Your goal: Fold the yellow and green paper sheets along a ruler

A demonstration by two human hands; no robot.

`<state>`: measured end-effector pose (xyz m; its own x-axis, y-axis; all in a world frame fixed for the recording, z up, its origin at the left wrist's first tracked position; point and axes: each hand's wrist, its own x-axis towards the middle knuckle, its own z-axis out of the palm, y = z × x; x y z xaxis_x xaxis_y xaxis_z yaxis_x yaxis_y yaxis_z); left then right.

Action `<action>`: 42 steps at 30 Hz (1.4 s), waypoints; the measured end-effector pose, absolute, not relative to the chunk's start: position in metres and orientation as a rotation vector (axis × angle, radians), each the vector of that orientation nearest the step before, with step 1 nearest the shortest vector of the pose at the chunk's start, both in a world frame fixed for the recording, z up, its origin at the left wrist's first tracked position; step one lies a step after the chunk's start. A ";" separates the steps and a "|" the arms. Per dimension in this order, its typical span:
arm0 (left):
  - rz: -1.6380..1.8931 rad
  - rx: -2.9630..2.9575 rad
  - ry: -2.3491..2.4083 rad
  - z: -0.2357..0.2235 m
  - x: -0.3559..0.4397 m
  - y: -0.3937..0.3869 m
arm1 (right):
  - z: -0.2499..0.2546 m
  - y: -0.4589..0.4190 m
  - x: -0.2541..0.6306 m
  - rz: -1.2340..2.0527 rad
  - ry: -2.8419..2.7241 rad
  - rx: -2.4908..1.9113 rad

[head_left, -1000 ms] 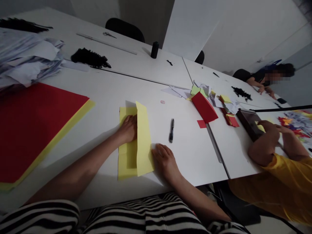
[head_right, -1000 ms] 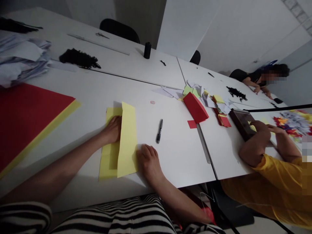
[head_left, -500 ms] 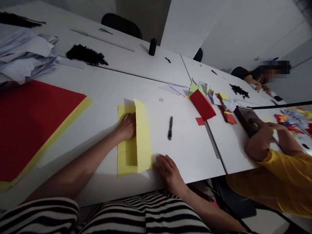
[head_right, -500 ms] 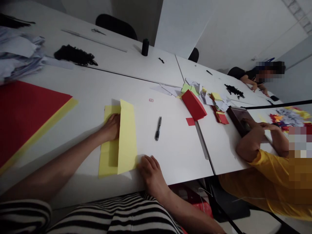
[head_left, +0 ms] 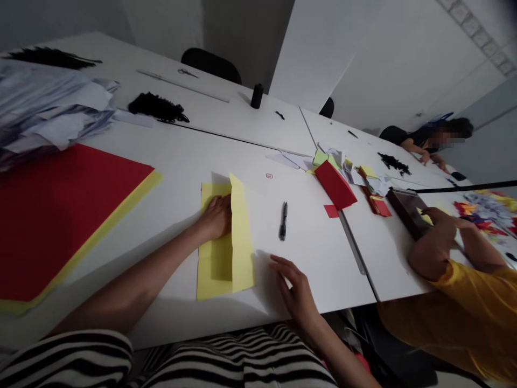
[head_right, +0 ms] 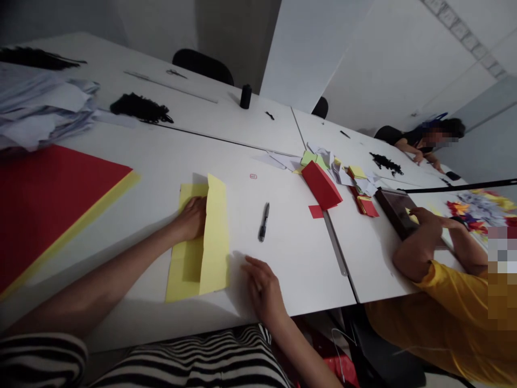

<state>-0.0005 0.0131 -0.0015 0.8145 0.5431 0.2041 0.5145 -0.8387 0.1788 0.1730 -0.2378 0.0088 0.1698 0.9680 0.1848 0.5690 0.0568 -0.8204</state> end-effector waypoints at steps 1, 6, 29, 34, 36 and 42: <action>0.380 2.882 0.854 -0.002 0.000 0.013 | 0.014 -0.230 0.174 0.680 -1.374 -1.618; 0.355 2.875 0.891 -0.001 0.001 0.007 | 0.033 -0.182 0.177 1.014 -0.891 -1.374; 0.278 2.778 0.995 0.004 -0.045 0.017 | 0.009 -0.095 0.216 1.242 -0.810 -1.496; 0.361 2.794 0.957 -0.001 -0.047 0.019 | 0.011 -0.097 0.214 1.245 -0.820 -1.495; 0.375 2.800 0.958 -0.001 -0.047 0.019 | 0.013 -0.098 0.214 1.246 -0.831 -1.492; 0.391 2.790 0.962 0.001 -0.046 0.021 | 0.010 -0.098 0.215 1.259 -0.797 -1.489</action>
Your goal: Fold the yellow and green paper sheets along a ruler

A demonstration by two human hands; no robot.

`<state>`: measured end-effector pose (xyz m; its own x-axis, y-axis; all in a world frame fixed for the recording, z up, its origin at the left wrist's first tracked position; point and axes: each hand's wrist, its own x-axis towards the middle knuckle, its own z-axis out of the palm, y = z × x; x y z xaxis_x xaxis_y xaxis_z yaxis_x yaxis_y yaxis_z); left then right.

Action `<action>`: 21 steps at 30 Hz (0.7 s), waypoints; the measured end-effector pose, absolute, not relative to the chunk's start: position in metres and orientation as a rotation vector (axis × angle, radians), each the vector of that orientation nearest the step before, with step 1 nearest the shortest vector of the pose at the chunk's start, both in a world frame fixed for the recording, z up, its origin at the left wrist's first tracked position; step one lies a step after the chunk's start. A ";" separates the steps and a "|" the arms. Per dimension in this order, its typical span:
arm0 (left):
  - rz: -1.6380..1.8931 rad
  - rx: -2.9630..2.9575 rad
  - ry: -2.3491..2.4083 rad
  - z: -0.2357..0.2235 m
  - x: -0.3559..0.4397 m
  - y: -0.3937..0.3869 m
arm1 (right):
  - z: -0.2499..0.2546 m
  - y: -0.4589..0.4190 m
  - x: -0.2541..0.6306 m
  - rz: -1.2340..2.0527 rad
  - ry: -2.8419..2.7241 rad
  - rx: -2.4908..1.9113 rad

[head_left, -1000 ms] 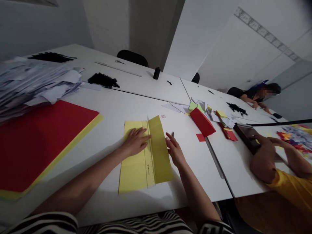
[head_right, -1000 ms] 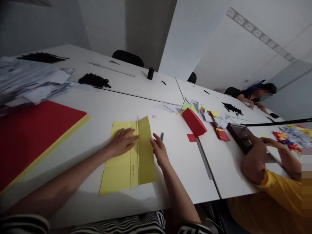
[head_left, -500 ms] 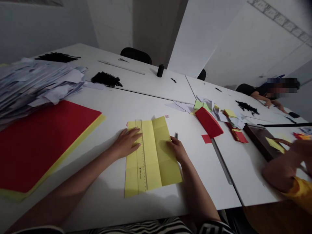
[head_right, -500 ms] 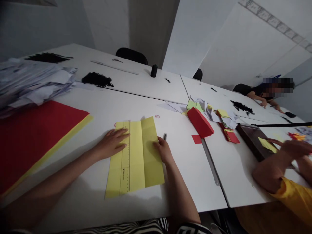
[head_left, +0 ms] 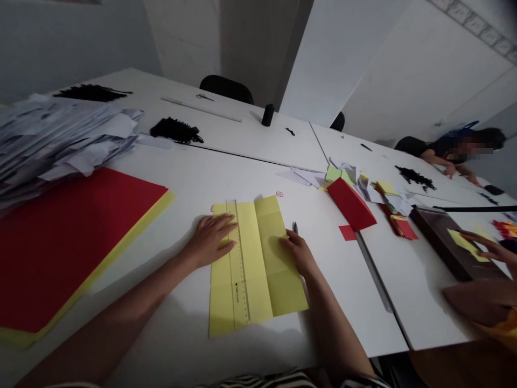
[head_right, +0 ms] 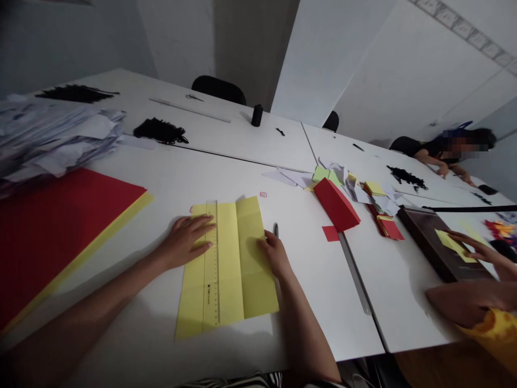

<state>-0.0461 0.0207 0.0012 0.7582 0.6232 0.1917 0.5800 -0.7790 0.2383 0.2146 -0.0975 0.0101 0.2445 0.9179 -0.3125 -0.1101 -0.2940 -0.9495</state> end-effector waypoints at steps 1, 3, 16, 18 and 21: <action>0.396 2.790 0.961 0.001 -0.046 0.021 | 0.009 -0.097 0.215 1.258 -0.794 -1.493; 0.396 2.790 0.964 0.001 -0.046 0.023 | 0.009 -0.098 0.215 1.257 -0.794 -1.495; 0.380 2.753 0.979 0.003 -0.068 0.038 | 0.012 -0.099 0.217 1.253 -0.769 -1.473; 0.389 2.752 0.956 0.004 -0.069 0.037 | 0.010 -0.099 0.218 1.255 -0.780 -1.469; 0.394 2.756 0.923 0.005 -0.067 0.034 | 0.008 -0.099 0.219 1.263 -0.770 -1.451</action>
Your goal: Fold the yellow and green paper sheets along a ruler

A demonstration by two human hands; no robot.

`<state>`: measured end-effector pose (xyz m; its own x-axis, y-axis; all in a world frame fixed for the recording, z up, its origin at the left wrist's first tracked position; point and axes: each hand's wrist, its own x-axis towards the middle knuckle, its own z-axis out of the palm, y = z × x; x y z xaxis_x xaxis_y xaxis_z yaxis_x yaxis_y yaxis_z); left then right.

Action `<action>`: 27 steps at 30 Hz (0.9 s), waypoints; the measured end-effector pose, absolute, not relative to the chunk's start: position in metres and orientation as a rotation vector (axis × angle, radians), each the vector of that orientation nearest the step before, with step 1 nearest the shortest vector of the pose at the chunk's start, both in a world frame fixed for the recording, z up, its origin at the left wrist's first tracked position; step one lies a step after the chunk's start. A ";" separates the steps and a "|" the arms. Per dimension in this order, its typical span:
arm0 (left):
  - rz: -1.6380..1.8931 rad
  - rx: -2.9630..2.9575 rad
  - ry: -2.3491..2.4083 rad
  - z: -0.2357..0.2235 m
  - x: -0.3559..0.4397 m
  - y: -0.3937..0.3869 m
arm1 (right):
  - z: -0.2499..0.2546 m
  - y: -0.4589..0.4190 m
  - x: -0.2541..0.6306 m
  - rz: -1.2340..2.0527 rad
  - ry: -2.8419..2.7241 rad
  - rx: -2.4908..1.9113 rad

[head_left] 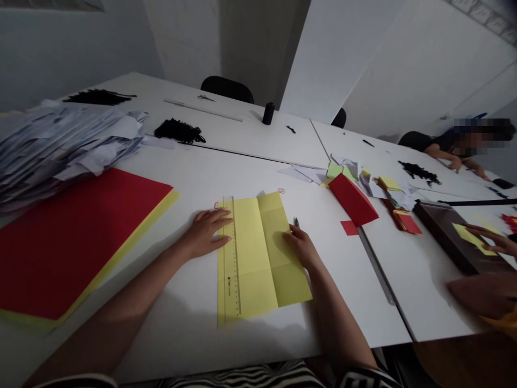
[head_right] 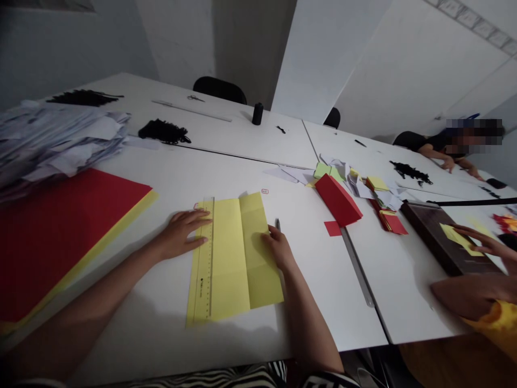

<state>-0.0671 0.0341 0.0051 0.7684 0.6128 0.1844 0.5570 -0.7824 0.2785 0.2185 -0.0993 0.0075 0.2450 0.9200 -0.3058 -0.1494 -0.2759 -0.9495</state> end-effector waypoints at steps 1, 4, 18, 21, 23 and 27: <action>0.389 2.758 0.918 0.005 -0.066 0.033 | 0.007 -0.099 0.219 1.262 -0.765 -1.449; 0.370 2.769 0.905 0.005 -0.062 0.030 | 0.007 -0.098 0.219 1.249 -0.774 -1.464; 0.347 2.783 0.883 0.005 -0.041 0.024 | 0.007 -0.101 0.227 1.178 -0.823 -1.511; 0.361 2.800 0.864 0.004 -0.041 0.024 | 0.008 -0.101 0.227 1.185 -0.821 -1.496; 0.359 2.803 0.875 0.004 -0.040 0.024 | 0.009 -0.102 0.226 1.188 -0.817 -1.496; 0.327 2.793 0.885 0.005 -0.037 0.023 | 0.011 -0.103 0.225 1.187 -0.817 -1.496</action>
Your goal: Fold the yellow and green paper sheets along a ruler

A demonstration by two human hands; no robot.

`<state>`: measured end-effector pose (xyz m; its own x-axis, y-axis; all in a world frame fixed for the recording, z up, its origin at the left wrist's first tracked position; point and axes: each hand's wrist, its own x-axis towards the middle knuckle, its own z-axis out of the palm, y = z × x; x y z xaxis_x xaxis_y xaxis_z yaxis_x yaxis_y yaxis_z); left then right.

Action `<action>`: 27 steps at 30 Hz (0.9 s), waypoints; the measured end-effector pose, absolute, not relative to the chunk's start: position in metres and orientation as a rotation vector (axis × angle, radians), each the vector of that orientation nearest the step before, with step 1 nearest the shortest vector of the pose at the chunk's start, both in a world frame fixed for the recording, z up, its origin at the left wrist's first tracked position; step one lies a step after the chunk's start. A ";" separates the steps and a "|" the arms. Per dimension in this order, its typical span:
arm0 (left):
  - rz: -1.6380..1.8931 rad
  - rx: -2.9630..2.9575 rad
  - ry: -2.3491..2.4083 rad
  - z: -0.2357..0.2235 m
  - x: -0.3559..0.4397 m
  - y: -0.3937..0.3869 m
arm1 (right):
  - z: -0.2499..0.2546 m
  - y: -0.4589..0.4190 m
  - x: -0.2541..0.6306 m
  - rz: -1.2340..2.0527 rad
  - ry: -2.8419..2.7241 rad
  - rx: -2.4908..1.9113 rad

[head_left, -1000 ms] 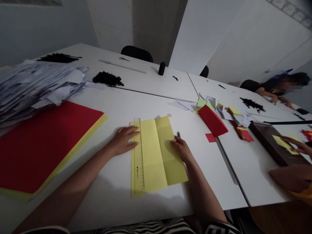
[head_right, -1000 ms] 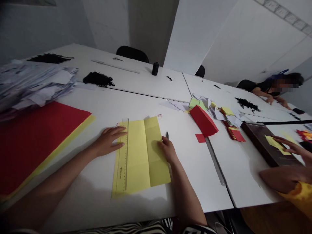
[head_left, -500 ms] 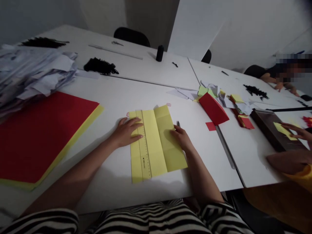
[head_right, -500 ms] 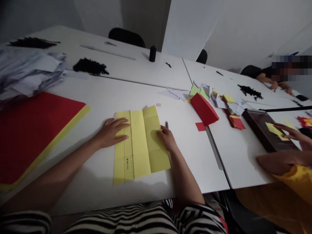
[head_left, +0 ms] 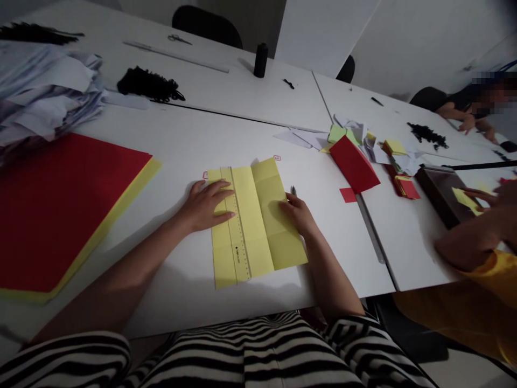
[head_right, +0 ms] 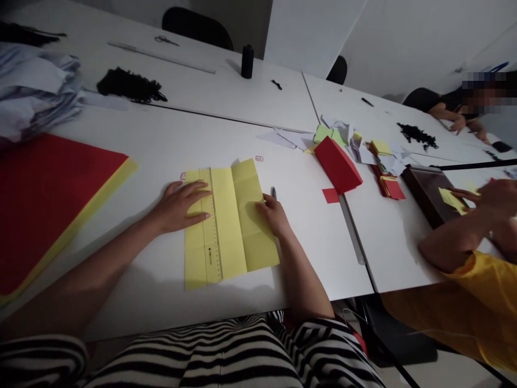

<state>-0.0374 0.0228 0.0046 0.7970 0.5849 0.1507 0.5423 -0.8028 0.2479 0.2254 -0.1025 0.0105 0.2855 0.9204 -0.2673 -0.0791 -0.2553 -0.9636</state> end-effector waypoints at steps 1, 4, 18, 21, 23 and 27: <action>0.320 2.790 0.886 0.005 -0.037 0.022 | 0.011 -0.103 0.225 1.188 -0.816 -1.496; 0.303 2.779 0.894 0.007 -0.036 0.021 | 0.012 -0.103 0.225 1.191 -0.810 -1.503; 0.303 2.798 0.902 0.007 -0.035 0.019 | 0.013 -0.102 0.225 1.210 -0.834 -1.526; 0.309 2.804 0.897 0.006 -0.035 0.019 | 0.011 -0.101 0.226 1.209 -0.838 -1.519; 0.313 2.808 0.898 0.005 -0.036 0.019 | 0.010 -0.100 0.226 1.207 -0.830 -1.514; 0.319 2.825 0.894 0.004 -0.037 0.019 | 0.009 -0.100 0.225 1.198 -0.811 -1.521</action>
